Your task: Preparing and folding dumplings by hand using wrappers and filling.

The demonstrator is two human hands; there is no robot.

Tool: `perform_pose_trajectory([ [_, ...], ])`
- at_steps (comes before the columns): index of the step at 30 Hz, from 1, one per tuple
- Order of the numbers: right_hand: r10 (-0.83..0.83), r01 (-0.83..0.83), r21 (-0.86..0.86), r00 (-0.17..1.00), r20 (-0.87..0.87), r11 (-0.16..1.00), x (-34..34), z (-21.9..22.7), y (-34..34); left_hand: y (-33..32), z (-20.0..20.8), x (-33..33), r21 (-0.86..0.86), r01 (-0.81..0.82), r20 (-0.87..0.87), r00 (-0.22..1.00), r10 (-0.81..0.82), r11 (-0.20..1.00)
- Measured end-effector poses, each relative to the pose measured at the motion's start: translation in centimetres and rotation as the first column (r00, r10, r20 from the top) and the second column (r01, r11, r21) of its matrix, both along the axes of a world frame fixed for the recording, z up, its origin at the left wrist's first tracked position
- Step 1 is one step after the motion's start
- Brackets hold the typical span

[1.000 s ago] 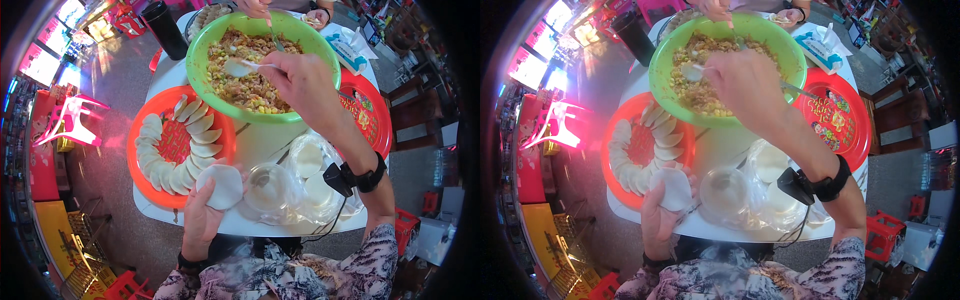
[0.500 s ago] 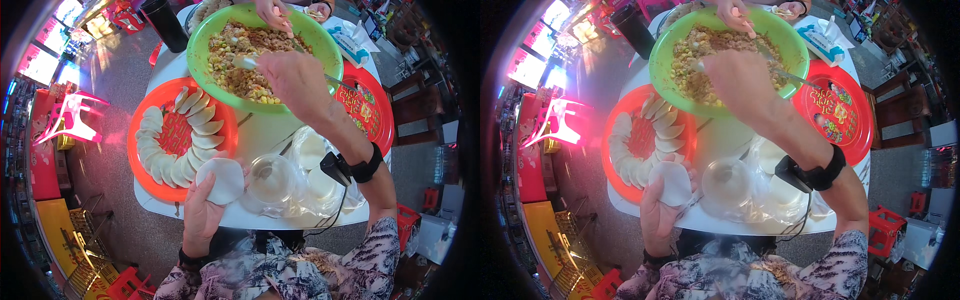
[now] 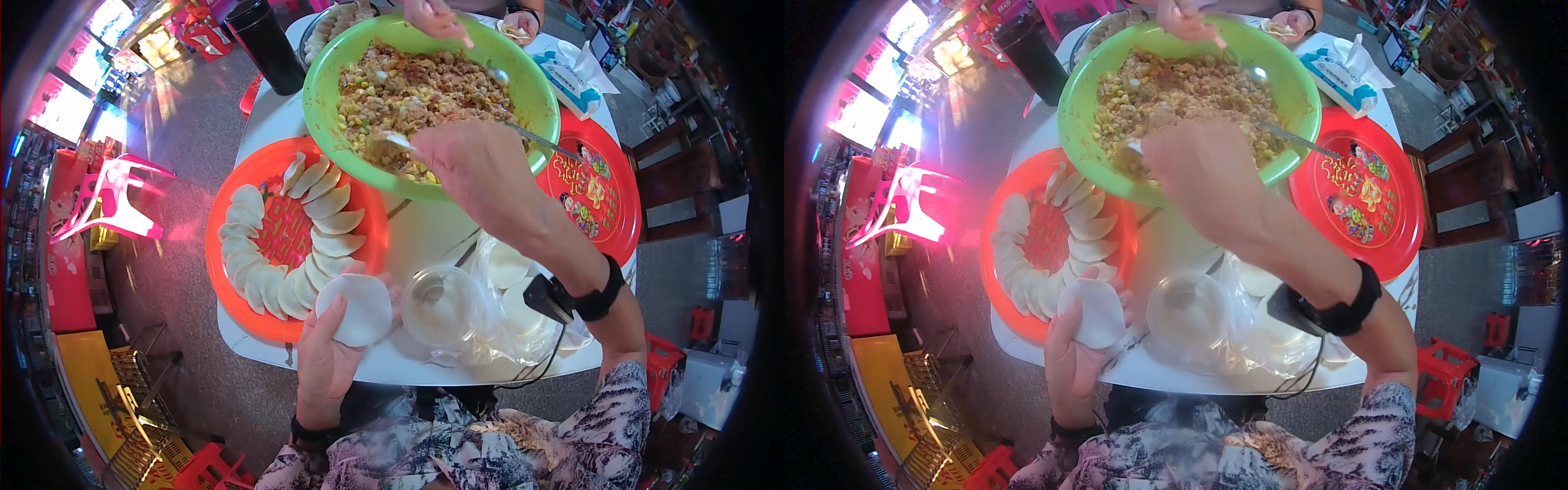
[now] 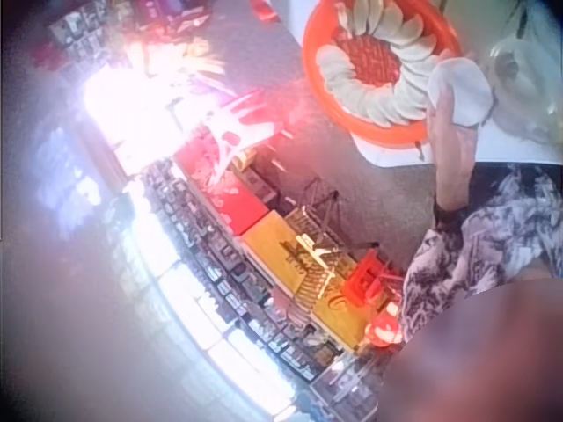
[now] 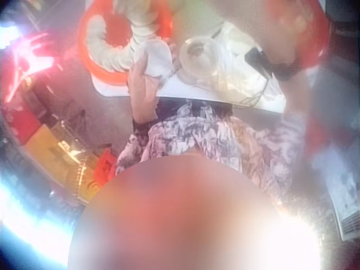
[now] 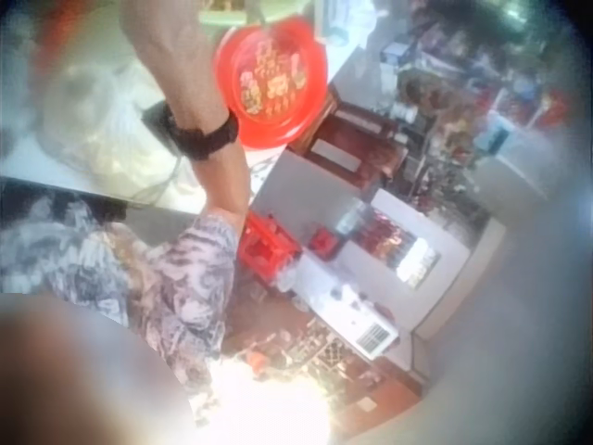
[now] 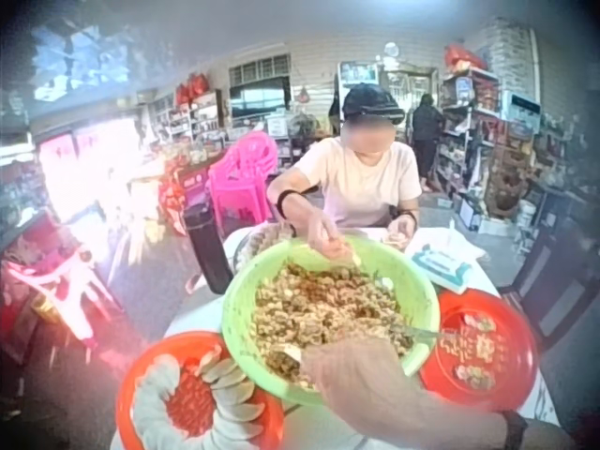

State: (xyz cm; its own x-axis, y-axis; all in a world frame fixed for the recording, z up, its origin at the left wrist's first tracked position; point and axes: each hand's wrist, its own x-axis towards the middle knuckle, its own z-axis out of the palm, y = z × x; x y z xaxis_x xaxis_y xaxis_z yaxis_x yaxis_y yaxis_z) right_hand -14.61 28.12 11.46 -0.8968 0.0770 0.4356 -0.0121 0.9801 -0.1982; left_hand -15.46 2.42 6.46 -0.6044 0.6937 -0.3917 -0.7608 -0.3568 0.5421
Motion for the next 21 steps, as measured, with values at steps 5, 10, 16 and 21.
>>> perform_pose_trajectory([
  [5, 0.052, -0.053, -0.019, 0.996, -0.078, 0.998, -0.2, 0.0, 0.5, -0.4, -0.3, -0.4, 0.047, 0.026, -0.021, 0.999, -0.025, 0.999],
  [10, 0.063, -0.067, -0.037, 0.994, -0.091, 0.997, -1.4, -0.7, 2.0, 0.0, -0.8, -0.5, 0.074, 0.034, 0.004, 0.999, -0.034, 0.997],
  [16, 0.04, -0.023, -0.226, 0.996, 0.075, 0.974, -0.2, -0.3, 2.5, 0.3, -0.7, -0.4, 0.044, 0.029, -0.027, 0.999, -0.028, 0.999],
  [21, 0.028, -0.012, -0.288, 0.998, 0.054, 0.958, 0.5, 0.1, 2.0, 0.6, -0.8, -0.5, 0.029, 0.035, -0.003, 0.999, -0.035, 0.999],
])
